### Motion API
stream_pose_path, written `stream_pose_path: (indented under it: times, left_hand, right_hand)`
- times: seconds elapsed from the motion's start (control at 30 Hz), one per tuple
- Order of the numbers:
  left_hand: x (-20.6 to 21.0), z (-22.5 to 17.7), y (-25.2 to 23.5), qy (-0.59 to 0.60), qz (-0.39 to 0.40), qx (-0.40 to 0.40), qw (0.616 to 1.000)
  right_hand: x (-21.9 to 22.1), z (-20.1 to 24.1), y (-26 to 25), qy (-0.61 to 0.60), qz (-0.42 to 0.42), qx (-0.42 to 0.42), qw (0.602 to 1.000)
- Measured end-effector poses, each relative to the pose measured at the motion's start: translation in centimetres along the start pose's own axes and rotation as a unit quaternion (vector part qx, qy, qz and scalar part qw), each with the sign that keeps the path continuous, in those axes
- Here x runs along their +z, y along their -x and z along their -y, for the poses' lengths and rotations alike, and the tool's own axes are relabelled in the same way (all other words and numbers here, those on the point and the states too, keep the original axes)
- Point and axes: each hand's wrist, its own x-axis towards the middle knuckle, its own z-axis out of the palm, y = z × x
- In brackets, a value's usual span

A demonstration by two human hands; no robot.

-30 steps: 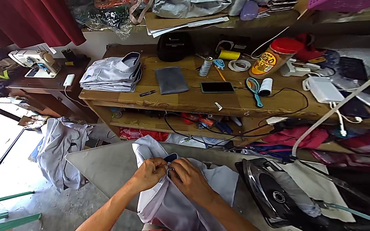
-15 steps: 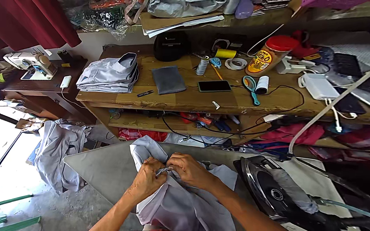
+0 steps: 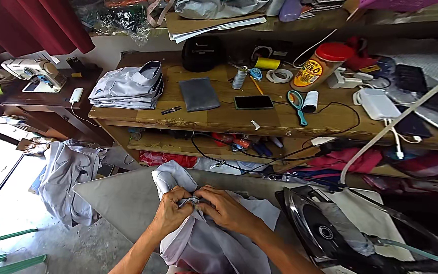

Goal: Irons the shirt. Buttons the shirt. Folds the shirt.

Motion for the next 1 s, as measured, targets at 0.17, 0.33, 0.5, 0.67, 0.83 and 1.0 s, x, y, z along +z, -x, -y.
stream_pose_path:
  times: [0.17,0.33,0.5,0.67,0.83,1.0]
  left_hand:
    - [0.2,-0.5,0.3,0.003,-0.002,-0.007,1.000]
    - [-0.4,0.8,0.6,-0.097,0.020,0.117,0.988]
    - [-1.4,-0.3,0.8,-0.034,0.068,0.009,0.997]
    - [-1.3,-0.5,1.2,-0.006,0.110,-0.035,0.993]
    - [-0.2,0.7,1.7,-0.057,0.051,0.090,0.993]
    - [-0.4,0.5,1.8,0.040,0.090,-0.019,0.995]
  right_hand:
    - [0.4,1.0,0.3,0.082,-0.060,-0.022,0.995]
    - [-0.6,0.2,0.1,0.051,-0.014,-0.059,0.997]
    - [0.0,-0.8,-0.1,0.021,-0.014,-0.023,0.999]
    - [0.8,0.3,0.1,-0.004,-0.058,-0.001,0.998]
    - [1.4,0.6,0.6,-0.222,-0.042,0.056,0.973]
    - [1.8,-0.2,1.4,-0.276,-0.036,0.092,0.956]
